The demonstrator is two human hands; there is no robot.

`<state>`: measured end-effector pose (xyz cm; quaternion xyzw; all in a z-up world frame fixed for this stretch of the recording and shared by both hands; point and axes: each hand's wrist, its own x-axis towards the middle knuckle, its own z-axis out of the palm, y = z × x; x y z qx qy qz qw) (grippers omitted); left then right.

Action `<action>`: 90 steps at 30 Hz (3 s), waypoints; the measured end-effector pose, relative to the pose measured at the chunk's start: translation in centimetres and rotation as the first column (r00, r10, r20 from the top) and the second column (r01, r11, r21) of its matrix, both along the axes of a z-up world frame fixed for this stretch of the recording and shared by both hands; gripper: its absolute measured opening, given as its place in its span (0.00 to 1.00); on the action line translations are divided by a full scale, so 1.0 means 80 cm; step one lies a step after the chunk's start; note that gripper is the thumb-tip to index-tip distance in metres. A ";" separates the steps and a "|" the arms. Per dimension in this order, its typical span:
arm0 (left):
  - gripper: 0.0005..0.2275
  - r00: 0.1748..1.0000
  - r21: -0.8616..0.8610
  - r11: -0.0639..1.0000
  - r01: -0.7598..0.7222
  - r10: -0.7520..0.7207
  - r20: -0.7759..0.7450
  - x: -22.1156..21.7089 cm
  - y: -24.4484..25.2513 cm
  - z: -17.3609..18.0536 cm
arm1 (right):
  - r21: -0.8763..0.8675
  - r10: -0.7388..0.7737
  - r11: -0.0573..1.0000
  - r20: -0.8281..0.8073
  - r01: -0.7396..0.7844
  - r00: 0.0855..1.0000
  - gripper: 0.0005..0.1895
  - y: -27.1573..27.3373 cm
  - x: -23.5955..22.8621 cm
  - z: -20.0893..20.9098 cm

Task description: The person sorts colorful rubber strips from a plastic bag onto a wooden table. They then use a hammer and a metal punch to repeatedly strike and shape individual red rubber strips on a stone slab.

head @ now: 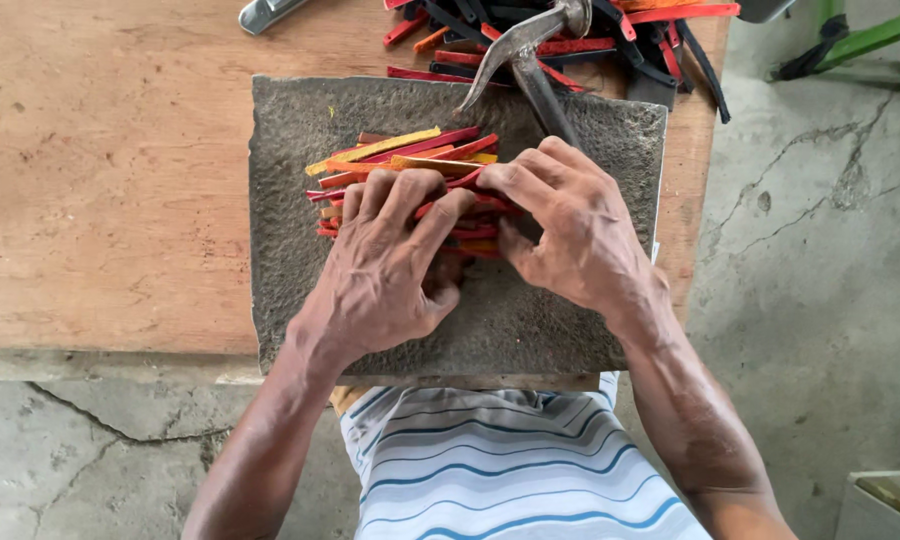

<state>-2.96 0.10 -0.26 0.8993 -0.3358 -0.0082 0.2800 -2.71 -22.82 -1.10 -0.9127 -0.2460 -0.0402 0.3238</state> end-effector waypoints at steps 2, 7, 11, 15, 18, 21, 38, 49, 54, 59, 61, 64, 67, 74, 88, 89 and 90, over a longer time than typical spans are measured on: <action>0.31 0.998 -0.003 0.999 -0.032 0.032 0.046 -0.002 -0.001 -0.008 | 0.026 0.000 1.000 0.015 0.000 1.000 0.22 0.000 -0.001 -0.001; 0.30 0.981 0.058 0.988 -0.144 0.135 0.137 0.003 0.000 -0.023 | 0.092 -0.031 0.995 0.055 0.026 0.998 0.19 -0.003 0.001 -0.002; 0.32 0.968 0.093 0.976 -0.196 0.178 0.178 0.003 0.007 -0.025 | 0.102 -0.056 0.994 0.083 0.048 0.995 0.13 0.001 0.000 -0.005; 0.32 0.947 0.082 0.959 -0.270 0.249 0.201 0.006 0.010 -0.028 | 0.171 -0.137 0.977 0.057 0.126 0.989 0.09 0.002 -0.006 -0.005; 0.33 0.935 0.067 0.949 -0.308 0.289 0.206 0.008 0.011 -0.028 | 0.260 -0.152 0.954 0.002 0.146 0.988 0.08 0.001 -0.003 0.000; 0.34 0.916 0.102 0.933 -0.344 0.310 0.253 0.014 0.012 -0.028 | 0.314 -0.149 0.936 -0.067 0.163 0.987 0.08 -0.006 0.005 0.007; 0.42 0.980 -0.052 0.988 -0.145 0.151 0.132 0.007 0.021 0.002 | 0.095 -0.162 0.969 -0.446 0.227 0.880 0.11 -0.028 -0.069 0.033; 0.17 0.938 -0.056 0.958 -0.280 0.285 0.197 0.025 0.007 0.015 | -0.049 -0.187 0.982 -0.060 0.185 0.980 0.08 -0.057 -0.050 0.012; 0.18 0.967 -0.235 0.954 -0.184 0.219 0.129 -0.009 -0.020 0.007 | 0.042 -0.074 0.994 -0.405 0.099 0.911 0.07 -0.086 -0.058 0.020; 0.17 0.977 -0.473 0.857 -0.206 0.207 -0.051 -0.039 -0.041 0.018 | -0.041 -0.109 0.994 -0.292 0.102 0.950 0.07 -0.080 -0.070 0.008; 0.16 0.964 -0.503 0.822 -0.267 0.215 -0.160 -0.041 -0.049 0.019 | -0.089 -0.157 0.985 -0.153 0.145 0.976 0.12 -0.074 -0.078 0.010; 0.15 0.949 -0.511 0.807 -0.295 0.185 -0.256 -0.044 -0.051 0.012 | -0.051 -0.070 0.996 -0.037 0.068 0.997 0.09 -0.064 -0.075 0.004; 0.14 0.951 -0.544 0.798 -0.258 0.111 -0.288 -0.050 -0.053 0.001 | 0.043 0.029 0.999 0.011 -0.029 1.000 0.11 -0.043 -0.068 -0.013; 0.14 0.892 -0.359 0.882 -0.306 0.133 -0.432 -0.057 -0.042 0.000 | 0.013 0.018 1.000 -0.128 -0.017 0.992 0.11 -0.057 -0.072 -0.005; 0.08 0.723 -0.496 0.744 -0.449 -0.024 -0.690 -0.060 -0.052 -0.012 | -0.030 -0.020 0.999 -0.139 0.016 0.990 0.11 -0.055 -0.083 0.008; 0.08 0.704 -0.502 0.735 -0.456 -0.047 -0.708 -0.058 -0.053 -0.013 | -0.004 -0.005 1.000 -0.107 0.005 0.994 0.11 -0.055 -0.084 0.007; 0.08 0.685 -0.508 0.726 -0.463 -0.070 -0.725 -0.057 -0.054 -0.013 | 0.022 0.009 1.000 -0.074 -0.007 0.997 0.11 -0.054 -0.083 0.005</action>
